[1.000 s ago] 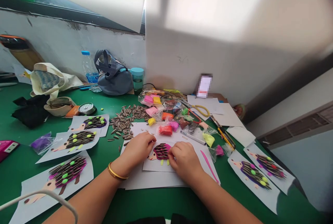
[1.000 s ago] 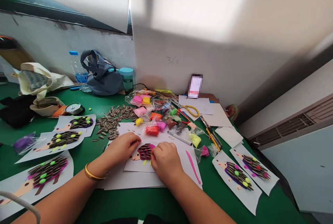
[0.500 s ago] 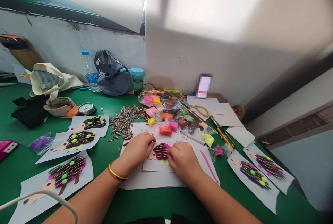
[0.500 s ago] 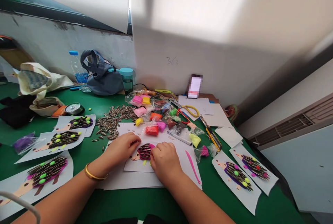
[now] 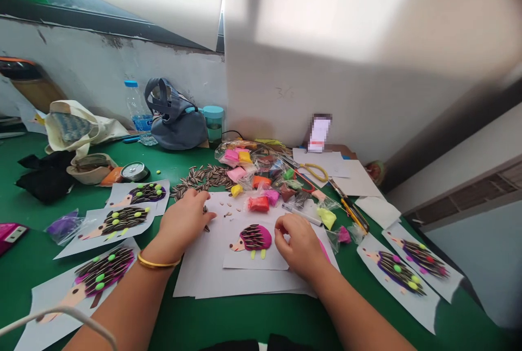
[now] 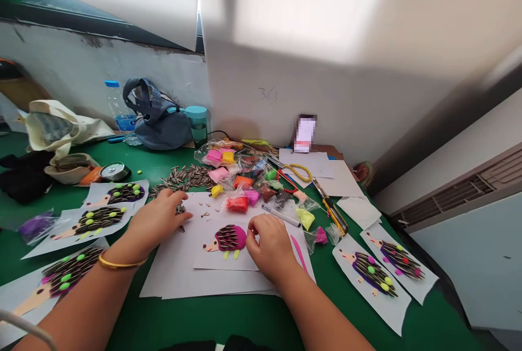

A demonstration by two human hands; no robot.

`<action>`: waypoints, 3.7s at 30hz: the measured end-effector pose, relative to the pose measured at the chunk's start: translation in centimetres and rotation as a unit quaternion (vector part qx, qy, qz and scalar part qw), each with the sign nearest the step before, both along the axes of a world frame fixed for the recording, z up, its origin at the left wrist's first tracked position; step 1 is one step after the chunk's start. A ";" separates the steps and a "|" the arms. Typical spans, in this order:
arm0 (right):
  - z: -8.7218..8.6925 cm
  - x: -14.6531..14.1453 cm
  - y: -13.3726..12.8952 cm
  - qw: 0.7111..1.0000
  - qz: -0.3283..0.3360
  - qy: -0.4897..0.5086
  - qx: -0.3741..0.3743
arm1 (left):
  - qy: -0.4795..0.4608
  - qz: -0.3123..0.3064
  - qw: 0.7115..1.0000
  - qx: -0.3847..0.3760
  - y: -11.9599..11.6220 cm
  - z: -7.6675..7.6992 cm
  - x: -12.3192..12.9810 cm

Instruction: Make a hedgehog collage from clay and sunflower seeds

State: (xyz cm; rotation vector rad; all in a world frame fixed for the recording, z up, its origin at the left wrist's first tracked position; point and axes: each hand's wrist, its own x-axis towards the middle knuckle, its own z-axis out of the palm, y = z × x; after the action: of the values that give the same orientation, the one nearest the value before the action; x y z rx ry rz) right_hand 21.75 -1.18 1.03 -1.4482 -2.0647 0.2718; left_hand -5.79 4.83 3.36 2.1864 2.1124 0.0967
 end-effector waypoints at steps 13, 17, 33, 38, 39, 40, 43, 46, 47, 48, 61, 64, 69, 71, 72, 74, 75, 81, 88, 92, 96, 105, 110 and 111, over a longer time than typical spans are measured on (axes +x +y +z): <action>0.0 -0.2 -0.1 1.000 0.008 0.008 -0.016 | 0.036 -0.043 0.998 -0.025 1.1 -1.6 -0.5; -0.2 -0.2 0.0 1.000 0.010 0.014 -0.013 | 0.025 -0.047 0.998 -0.014 1.1 -1.7 -0.5; 0.1 -0.3 -0.1 0.998 0.027 0.062 0.010 | -0.692 0.054 0.715 -0.080 0.2 0.3 1.9; 0.5 -1.1 -0.8 0.989 0.089 0.114 0.024 | -0.859 0.012 0.436 -0.267 -3.3 0.6 6.0; 0.5 -1.4 -1.0 0.987 0.097 0.124 0.025 | -0.864 0.004 0.406 -0.298 -3.9 0.5 6.8; 0.5 -1.6 -1.2 0.985 0.100 0.137 0.029 | -0.867 0.001 0.380 -0.323 -4.4 0.2 7.4; 0.2 -1.9 -1.6 0.979 0.091 0.176 0.045 | -0.880 0.015 0.326 -0.346 -5.3 -0.5 8.4; -0.1 -1.9 -1.5 0.975 0.094 0.200 0.038 | -0.880 0.030 0.298 -0.368 -5.5 -0.9 8.4; -0.1 -1.8 -1.5 0.974 0.099 0.202 0.031 | -0.879 0.033 0.293 -0.374 -5.4 -0.9 8.4; -0.1 -1.7 -1.4 0.973 0.105 0.203 0.026 | -0.878 0.035 0.288 -0.380 -5.4 -0.9 8.4; 0.3 -1.2 -1.6 0.975 0.088 0.202 0.024 | -0.874 0.083 0.213 -0.429 -4.9 0.0 7.8; 0.0 -0.7 -1.2 0.980 0.058 0.188 0.016 | -0.883 0.082 0.218 -0.407 -4.4 0.4 7.2; -0.3 0.3 -0.3 0.990 0.047 0.120 -0.051 | -0.903 0.077 0.250 -0.341 -3.3 0.6 5.8; -0.2 0.6 0.0 0.991 0.040 0.098 -0.082 | -0.907 0.080 0.274 -0.310 -2.7 0.5 5.2; -0.2 0.6 0.1 0.991 0.033 0.090 -0.094 | -0.905 0.085 0.293 -0.297 -2.4 0.4 5.0; -0.1 0.6 0.2 0.991 0.023 0.075 -0.108 | -0.892 0.098 0.347 -0.274 -1.9 0.2 4.6; -0.1 0.5 0.3 0.992 0.019 0.069 -0.109 | -0.879 0.105 0.384 -0.264 -1.7 0.1 4.5; -0.5 0.1 0.6 0.995 0.010 0.043 -0.094 | -0.581 0.002 0.799 -0.154 -1.0 -1.5 4.3; -1.0 0.2 0.7 0.992 0.002 0.026 -0.120 | -0.107 -0.169 0.978 -0.057 -1.4 -2.9 4.6; -0.8 0.5 0.8 0.990 -0.011 0.016 -0.142 | -0.086 -0.192 0.976 -0.058 -1.8 -2.7 5.0; -0.9 0.7 0.9 0.991 -0.006 0.008 -0.130 | -0.084 -0.214 0.972 -0.051 -2.2 -2.6 5.2; -1.4 -0.4 1.7 0.994 0.017 0.030 -0.099 | -0.080 -0.212 0.973 -0.047 -2.2 -2.8 5.4; -1.6 -0.7 2.0 0.995 0.012 0.010 -0.097 | -0.078 -0.207 0.974 -0.049 -2.2 -2.9 5.3; -1.7 -0.7 2.0 0.996 0.013 0.006 -0.093 | -0.078 -0.206 0.974 -0.050 -2.2 -2.9 5.3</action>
State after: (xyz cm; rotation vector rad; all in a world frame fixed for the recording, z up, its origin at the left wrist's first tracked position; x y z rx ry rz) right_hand 21.03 0.87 -0.63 -1.5237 -2.0955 0.4944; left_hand -0.45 2.65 0.48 2.4123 1.5136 0.1191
